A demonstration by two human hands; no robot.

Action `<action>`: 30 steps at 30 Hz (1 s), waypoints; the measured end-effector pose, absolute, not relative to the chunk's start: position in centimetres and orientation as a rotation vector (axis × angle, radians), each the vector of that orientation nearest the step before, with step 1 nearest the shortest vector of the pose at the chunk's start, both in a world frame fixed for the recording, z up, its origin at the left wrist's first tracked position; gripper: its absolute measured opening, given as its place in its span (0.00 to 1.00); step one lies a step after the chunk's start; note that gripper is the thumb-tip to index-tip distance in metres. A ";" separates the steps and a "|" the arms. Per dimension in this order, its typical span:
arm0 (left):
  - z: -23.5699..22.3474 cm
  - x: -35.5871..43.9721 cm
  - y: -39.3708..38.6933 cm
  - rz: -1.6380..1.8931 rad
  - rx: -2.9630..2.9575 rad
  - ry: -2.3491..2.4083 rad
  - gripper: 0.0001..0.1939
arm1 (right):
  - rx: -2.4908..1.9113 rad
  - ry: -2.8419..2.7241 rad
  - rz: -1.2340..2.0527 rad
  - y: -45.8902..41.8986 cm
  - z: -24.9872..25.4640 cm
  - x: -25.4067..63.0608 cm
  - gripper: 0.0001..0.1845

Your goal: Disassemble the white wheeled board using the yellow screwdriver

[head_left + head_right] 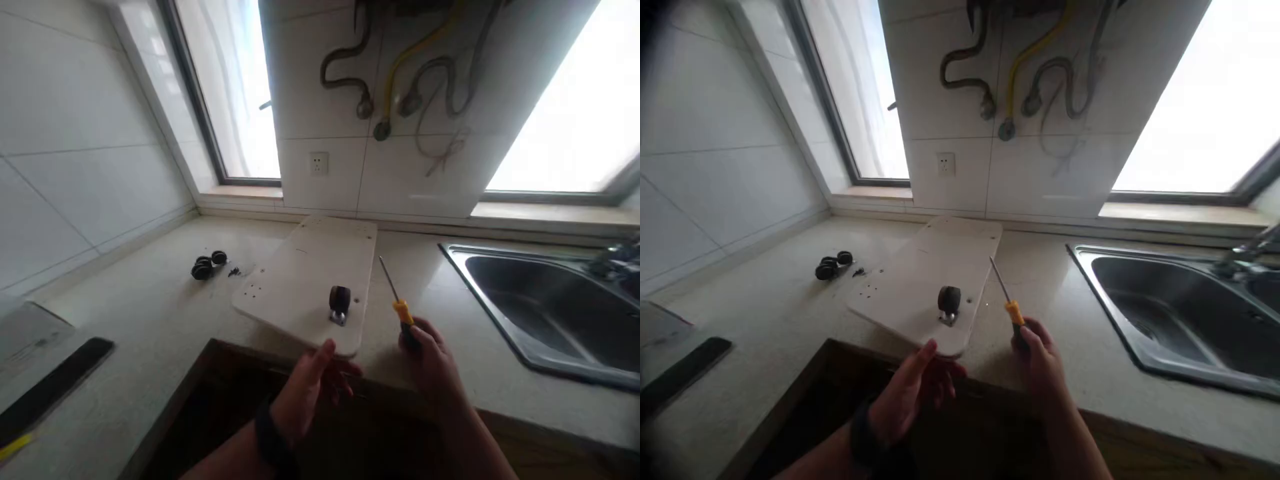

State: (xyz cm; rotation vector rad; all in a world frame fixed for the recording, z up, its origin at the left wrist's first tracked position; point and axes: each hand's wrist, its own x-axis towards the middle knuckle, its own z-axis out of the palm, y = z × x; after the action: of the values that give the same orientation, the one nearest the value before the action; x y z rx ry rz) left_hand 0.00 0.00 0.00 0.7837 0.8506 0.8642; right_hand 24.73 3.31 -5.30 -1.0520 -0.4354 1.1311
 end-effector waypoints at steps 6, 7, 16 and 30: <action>0.3 1.4 0.5 0.906 0.685 0.903 0.27 | -1.033 -0.453 1.124 3.2 -5.3 24.8 0.27; 0.3 1.2 0.5 0.905 0.694 0.898 0.26 | -1.030 -0.451 1.126 3.2 -5.4 24.9 0.26; -0.6 -3.8 0.3 0.846 0.807 0.874 0.22 | -1.018 -0.431 1.113 3.4 -5.8 25.2 0.25; -4.7 -15.0 2.9 0.724 0.962 0.787 0.28 | -0.936 -0.422 1.092 3.3 -5.6 25.5 0.22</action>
State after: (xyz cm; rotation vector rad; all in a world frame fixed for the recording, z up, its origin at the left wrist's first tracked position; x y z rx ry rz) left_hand -15.00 2.85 -4.67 0.9622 0.7870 0.7237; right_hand 25.45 3.35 -5.58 -0.9361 -0.4222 1.0917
